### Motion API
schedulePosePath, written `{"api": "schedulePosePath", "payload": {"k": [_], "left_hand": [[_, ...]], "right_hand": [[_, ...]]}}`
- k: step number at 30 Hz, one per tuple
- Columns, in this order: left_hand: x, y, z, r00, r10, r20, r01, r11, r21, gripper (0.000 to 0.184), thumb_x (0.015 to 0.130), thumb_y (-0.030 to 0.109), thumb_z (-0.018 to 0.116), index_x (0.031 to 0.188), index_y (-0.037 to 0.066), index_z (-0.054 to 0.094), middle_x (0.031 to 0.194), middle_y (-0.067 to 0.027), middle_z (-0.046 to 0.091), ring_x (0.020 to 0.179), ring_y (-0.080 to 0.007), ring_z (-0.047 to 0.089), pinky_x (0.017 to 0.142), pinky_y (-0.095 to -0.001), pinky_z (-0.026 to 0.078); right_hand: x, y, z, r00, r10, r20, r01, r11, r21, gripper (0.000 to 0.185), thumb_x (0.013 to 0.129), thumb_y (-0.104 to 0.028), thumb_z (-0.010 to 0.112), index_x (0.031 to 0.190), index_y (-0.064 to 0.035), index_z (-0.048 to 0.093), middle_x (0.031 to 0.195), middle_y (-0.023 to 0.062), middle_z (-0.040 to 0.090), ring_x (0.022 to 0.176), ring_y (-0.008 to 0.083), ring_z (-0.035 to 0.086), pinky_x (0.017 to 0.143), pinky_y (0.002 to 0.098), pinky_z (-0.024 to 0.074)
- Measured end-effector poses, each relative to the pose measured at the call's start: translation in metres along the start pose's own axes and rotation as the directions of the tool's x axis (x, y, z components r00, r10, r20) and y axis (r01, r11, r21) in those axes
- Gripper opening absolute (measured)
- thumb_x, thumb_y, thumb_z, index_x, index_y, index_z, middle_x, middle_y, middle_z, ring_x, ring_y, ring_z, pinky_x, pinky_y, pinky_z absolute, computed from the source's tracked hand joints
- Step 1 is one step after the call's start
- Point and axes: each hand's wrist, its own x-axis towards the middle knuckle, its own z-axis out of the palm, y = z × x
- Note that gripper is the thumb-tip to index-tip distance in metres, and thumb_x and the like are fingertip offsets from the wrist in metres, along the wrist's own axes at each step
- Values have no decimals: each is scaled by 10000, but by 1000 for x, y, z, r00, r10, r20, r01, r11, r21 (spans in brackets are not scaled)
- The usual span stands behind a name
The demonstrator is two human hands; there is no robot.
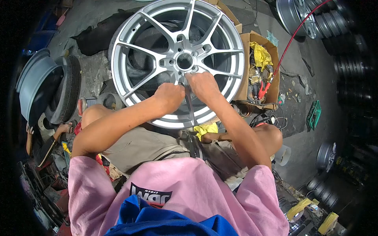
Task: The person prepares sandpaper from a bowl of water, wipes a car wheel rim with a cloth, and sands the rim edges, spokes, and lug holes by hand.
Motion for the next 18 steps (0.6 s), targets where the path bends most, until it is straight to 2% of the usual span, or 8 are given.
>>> {"api": "schedulePosePath", "payload": {"k": [3,5,7,8,11,13,15,18], "left_hand": [[0,-1,-1,1000,-11,-13,11,1000,-7,181,915,110,672,1014,68,818,1006,-121,799,973,-283,790,766,-394,636],[-1,-3,-1,1000,-19,-12,19,1000,-16,178,914,110,673,1008,65,818,1008,-123,800,967,-283,791,766,-393,636],[0,-3,2,1000,-5,-23,5,1000,5,176,904,110,679,998,61,818,1000,-125,801,948,-288,794,761,-396,636],[1,-4,3,1000,-4,-22,4,1000,6,176,904,110,679,998,61,818,1000,-125,801,948,-288,794,761,-396,636],[1,-7,5,998,-4,-60,1,999,-49,175,891,109,686,996,57,816,993,-128,800,936,-296,795,756,-403,637],[0,-7,5,997,6,-73,-9,999,-47,173,884,108,691,993,55,814,994,-132,800,940,-301,794,757,-405,637],[1,-7,6,997,10,-76,-13,999,-40,173,883,108,692,994,55,814,998,-134,800,942,-302,793,757,-405,637],[1,-7,4,998,7,-62,-10,999,-40,175,882,107,693,997,56,813,1007,-135,800,947,-302,793,759,-405,637]], "right_hand": [[4,11,0,996,86,0,-86,996,-25,119,894,-78,617,959,-32,706,755,193,731,716,370,743,678,482,590],[10,4,4,996,91,-4,-91,995,-40,121,887,-74,626,967,-42,711,751,193,733,713,368,748,664,476,595],[9,-7,3,996,61,71,-58,997,-49,211,925,-96,598,1087,-76,732,749,193,724,718,372,733,676,476,587],[7,-7,1,997,60,45,-58,998,-40,223,934,-106,593,1102,-84,739,770,187,732,725,376,734,689,482,588],[5,15,8,986,160,55,-157,986,-59,242,950,-122,589,1133,-91,744,796,178,742,733,387,733,705,492,589],[2,17,8,986,163,45,-161,985,-58,255,956,-134,588,1150,-92,748,817,166,751,739,393,732,716,498,588],[2,3,7,996,77,44,-77,997,-5,239,956,-134,591,1131,-87,747,812,180,746,735,395,729,717,498,587],[4,3,-1,987,123,101,-122,992,-16,243,953,-129,588,1138,-82,738,791,189,736,727,399,724,697,504,582]]}}
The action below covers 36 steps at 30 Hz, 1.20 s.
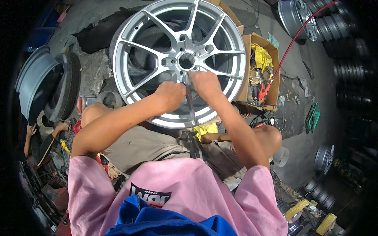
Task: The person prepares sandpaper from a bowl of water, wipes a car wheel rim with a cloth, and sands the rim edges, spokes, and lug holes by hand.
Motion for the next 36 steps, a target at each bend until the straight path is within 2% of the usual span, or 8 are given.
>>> {"api": "schedulePosePath", "payload": {"k": [7,9,20,22,26,29,33,36], "left_hand": [[-1,0,1,1000,-17,13,17,1000,11,185,882,108,694,1014,60,814,1018,-127,801,942,-292,795,754,-402,638],[-1,-1,-1,1000,-21,18,21,1000,4,182,884,109,693,1011,59,814,1017,-124,801,940,-291,796,751,-401,638],[1,-5,3,998,-48,-32,48,999,0,178,868,140,730,1015,76,809,1006,-124,801,944,-287,795,756,-390,636],[1,-14,-4,999,9,47,-8,1000,-29,275,888,102,628,1130,8,716,1032,-211,770,932,-378,769,824,-481,617],[1,-22,-42,992,-19,126,33,993,-112,342,890,116,614,1207,45,719,1078,-231,763,970,-412,754,895,-495,598],[-3,-45,-78,974,-224,-27,210,944,-256,433,885,134,604,1303,75,701,1047,-268,756,1023,-426,737,948,-490,579],[-20,-75,-96,941,-260,-218,200,944,-263,408,891,144,589,1271,54,707,976,-263,754,992,-439,725,923,-505,570],[-23,-93,-93,911,-266,-315,186,947,-262,381,897,142,582,1241,49,717,961,-255,753,968,-441,721,913,-515,561]], "right_hand": [[3,-2,12,994,-103,-34,103,995,-13,248,926,-108,606,1144,-78,720,755,192,717,707,406,716,643,504,572],[1,2,5,996,-21,-92,22,1000,10,106,900,-87,631,964,-60,712,723,200,715,708,396,736,665,491,596],[-1,8,-4,997,31,-65,-29,999,36,172,955,-155,623,1051,-66,735,763,202,724,750,400,735,688,508,591],[-9,-3,-3,997,16,-75,-11,998,68,181,955,-154,622,1069,-70,736,765,201,725,753,397,736,688,509,589],[-12,-3,-7,998,39,-42,-36,997,75,196,946,-138,618,1090,-76,737,759,197,725,748,400,733,686,507,586],[-5,0,-3,998,40,-53,-39,999,26,196,946,-135,616,1087,-71,736,744,196,722,740,393,733,684,496,586],[-30,-22,-8,999,20,-46,-15,995,97,188,996,-160,595,1054,-40,728,707,214,698,693,398,724,622,493,575],[-36,-21,-3,989,52,-135,-19,973,230,287,1038,-231,596,1241,-73,723,761,235,706,709,434,697,663,518,564]]}}
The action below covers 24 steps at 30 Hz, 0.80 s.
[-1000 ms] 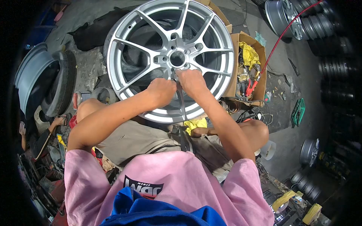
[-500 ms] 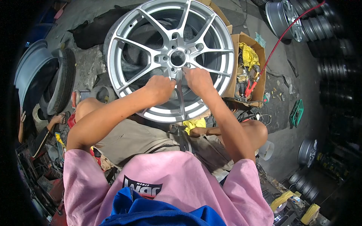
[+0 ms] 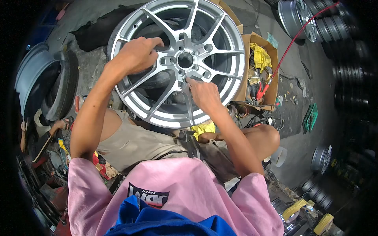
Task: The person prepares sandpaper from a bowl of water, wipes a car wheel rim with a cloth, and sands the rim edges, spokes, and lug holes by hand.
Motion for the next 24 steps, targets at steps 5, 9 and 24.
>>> {"api": "schedulePosePath", "payload": {"k": [5,9,24], "left_hand": [[1,-10,0,1000,1,-10,-1,1000,-5,373,908,140,572,1238,49,719,951,-233,759,965,-427,720,930,-509,552],[-10,-13,-11,999,-38,-7,37,999,-16,366,910,140,571,1231,46,720,950,-226,762,979,-425,722,927,-502,555],[-8,-18,-16,998,-46,-35,46,999,0,327,898,134,596,1176,36,736,960,-230,762,971,-412,723,910,-489,564]], "right_hand": [[26,5,4,989,108,99,-96,988,-117,269,1010,-162,614,1231,-58,726,795,226,725,727,433,710,667,519,564],[-6,-3,3,998,63,2,-63,995,82,252,1009,-153,614,1213,-61,730,813,233,724,735,435,708,668,519,560],[3,34,-17,998,-54,40,59,987,-150,318,1043,-221,598,1332,-121,687,840,181,745,714,375,723,649,475,570]]}}
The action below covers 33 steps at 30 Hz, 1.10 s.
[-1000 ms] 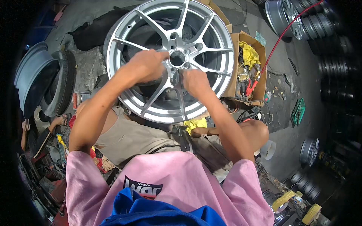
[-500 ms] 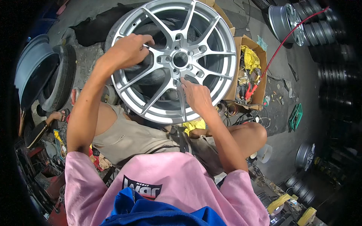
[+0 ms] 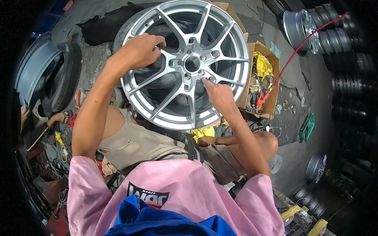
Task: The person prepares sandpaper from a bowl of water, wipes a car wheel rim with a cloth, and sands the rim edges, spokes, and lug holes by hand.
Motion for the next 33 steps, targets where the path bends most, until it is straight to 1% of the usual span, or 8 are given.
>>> {"api": "schedulePosePath", "payload": {"k": [3,7,10,15,17,23,28,33], "left_hand": [[3,7,4,999,50,22,-50,999,-6,329,899,132,593,1177,30,737,961,-231,762,976,-413,723,911,-498,562],[-2,14,-5,998,22,66,-21,1000,-16,333,900,126,590,1178,24,741,963,-237,762,988,-411,725,924,-498,559],[-2,5,-1,998,15,66,-14,1000,-15,328,900,125,589,1169,23,745,961,-236,763,995,-409,725,928,-495,559],[5,5,3,997,37,66,-38,999,12,311,901,142,600,1147,32,755,968,-229,765,983,-407,724,911,-482,564],[3,7,3,997,51,59,-51,999,-2,306,903,149,604,1141,32,756,973,-225,766,979,-404,724,905,-478,563],[-3,-18,-5,992,58,-112,-67,995,-80,267,926,195,631,1097,35,758,932,-199,758,900,-386,724,849,-452,560],[-11,-45,-16,963,-118,-240,111,993,-45,305,939,309,708,1016,17,748,798,-156,710,748,-335,691,731,-419,532],[-36,-63,-14,914,-253,-318,263,965,-13,415,886,376,814,897,5,629,741,-139,675,676,-313,664,680,-408,516]], "right_hand": [[17,-9,12,996,36,85,-33,999,-42,298,1042,-197,584,1285,-75,704,797,199,731,721,392,715,642,490,559],[8,-33,16,999,48,22,-50,992,119,283,1030,-205,615,1252,-73,730,777,215,715,698,411,699,639,489,563],[-31,-58,21,982,69,-176,-36,983,181,303,1009,-136,643,1293,-59,715,885,206,746,687,407,698,601,481,544],[-20,-66,30,953,174,-248,-120,969,218,317,1013,-136,649,1316,-61,703,883,221,731,719,432,689,649,486,537],[-9,-56,30,963,248,-108,-222,952,210,317,1017,-168,626,1299,-38,689,932,197,749,716,430,701,646,500,548],[-50,-41,-9,991,126,36,-131,953,273,268,1026,-201,623,1239,-91,743,877,210,734,818,435,709,714,506,556],[-49,-5,-19,850,527,2,-470,756,456,265,1060,-223,596,1162,-43,761,868,217,720,802,432,702,720,491,533],[-72,26,40,876,459,-148,-395,859,326,302,1073,-243,570,1142,-4,742,910,253,685,876,447,681,776,496,518]]}}
